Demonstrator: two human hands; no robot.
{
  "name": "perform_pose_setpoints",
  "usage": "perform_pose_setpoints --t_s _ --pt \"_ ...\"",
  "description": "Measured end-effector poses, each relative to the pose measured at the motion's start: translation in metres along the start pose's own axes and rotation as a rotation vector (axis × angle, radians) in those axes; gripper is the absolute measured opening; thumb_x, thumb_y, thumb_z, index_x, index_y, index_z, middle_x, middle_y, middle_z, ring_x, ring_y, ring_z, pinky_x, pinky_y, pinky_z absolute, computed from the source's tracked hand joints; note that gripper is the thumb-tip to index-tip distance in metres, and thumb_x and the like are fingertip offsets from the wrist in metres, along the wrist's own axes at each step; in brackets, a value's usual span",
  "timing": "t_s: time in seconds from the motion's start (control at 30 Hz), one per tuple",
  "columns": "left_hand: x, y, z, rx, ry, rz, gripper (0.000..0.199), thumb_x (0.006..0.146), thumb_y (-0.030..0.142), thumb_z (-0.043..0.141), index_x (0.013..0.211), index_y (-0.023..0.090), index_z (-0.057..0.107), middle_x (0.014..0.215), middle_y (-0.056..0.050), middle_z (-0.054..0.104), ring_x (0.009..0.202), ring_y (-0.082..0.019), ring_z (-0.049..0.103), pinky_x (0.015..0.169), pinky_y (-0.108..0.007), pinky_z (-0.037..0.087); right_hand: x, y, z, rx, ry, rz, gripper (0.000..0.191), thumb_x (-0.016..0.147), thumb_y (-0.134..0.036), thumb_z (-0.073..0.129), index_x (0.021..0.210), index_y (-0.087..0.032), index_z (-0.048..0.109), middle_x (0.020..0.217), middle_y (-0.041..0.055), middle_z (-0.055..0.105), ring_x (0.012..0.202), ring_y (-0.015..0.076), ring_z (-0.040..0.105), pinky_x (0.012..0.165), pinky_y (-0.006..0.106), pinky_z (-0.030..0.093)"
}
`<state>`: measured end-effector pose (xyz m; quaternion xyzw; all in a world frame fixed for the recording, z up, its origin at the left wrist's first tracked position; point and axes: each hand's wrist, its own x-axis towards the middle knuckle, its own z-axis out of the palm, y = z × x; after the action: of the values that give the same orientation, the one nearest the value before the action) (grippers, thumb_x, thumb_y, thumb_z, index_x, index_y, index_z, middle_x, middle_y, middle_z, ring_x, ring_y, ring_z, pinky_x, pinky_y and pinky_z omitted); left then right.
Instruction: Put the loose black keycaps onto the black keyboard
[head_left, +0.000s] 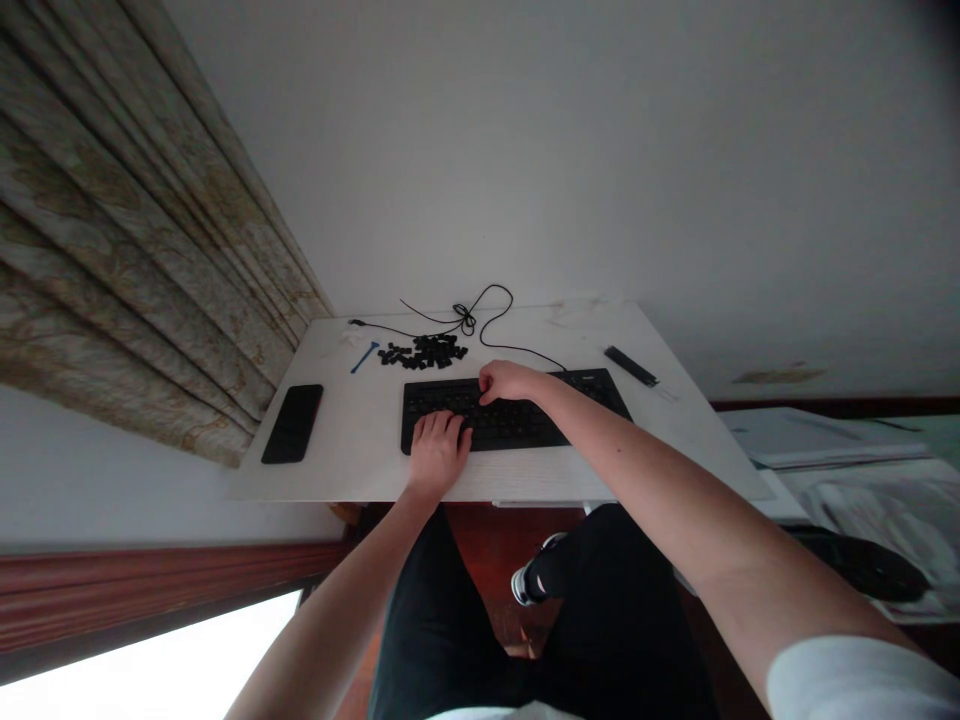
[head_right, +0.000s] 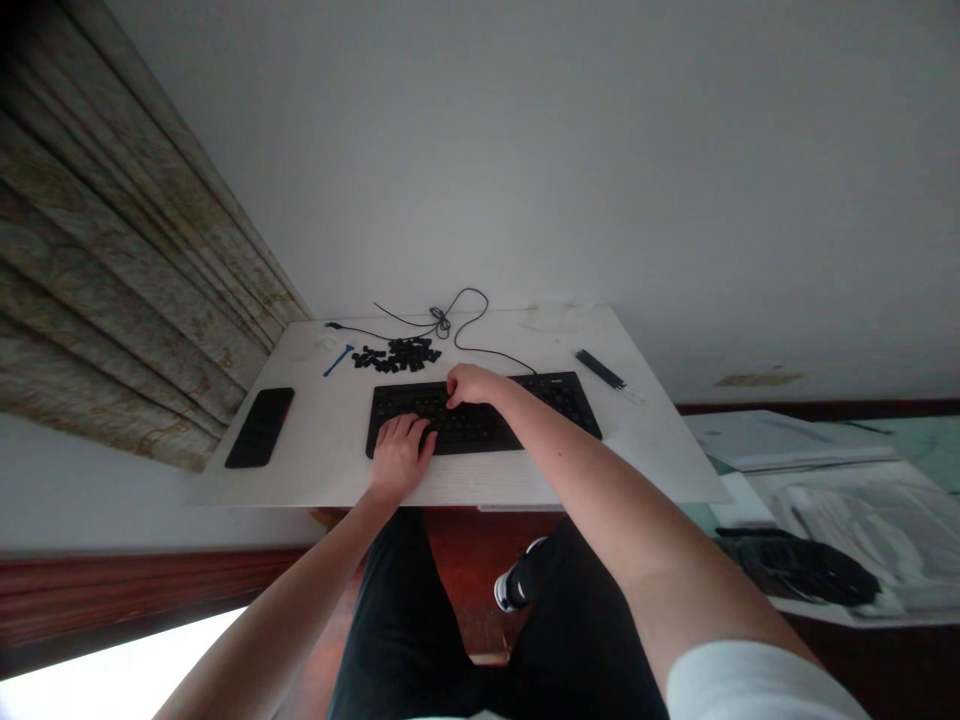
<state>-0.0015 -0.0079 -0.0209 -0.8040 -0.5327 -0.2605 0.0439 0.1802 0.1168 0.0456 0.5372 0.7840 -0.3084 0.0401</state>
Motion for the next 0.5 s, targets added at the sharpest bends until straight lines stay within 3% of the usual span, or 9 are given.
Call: perform_pose_setpoints --t_s 0.5 --pt "0.0001 0.0002 -0.0002 -0.006 -0.008 0.000 0.023 0.093 0.031 0.051 0.108 0.018 0.064 0.105 -0.011 0.065 0.104 -0.027 0.059 0.093 -0.045 0.045 -0.0043 0.0015 0.0033 0.043 0.032 0.003 0.023 0.067 -0.030 0.078 0.086 -0.017 0.075 0.081 0.0040 0.072 0.073 0.0170 0.062 0.062 0.025 0.040"
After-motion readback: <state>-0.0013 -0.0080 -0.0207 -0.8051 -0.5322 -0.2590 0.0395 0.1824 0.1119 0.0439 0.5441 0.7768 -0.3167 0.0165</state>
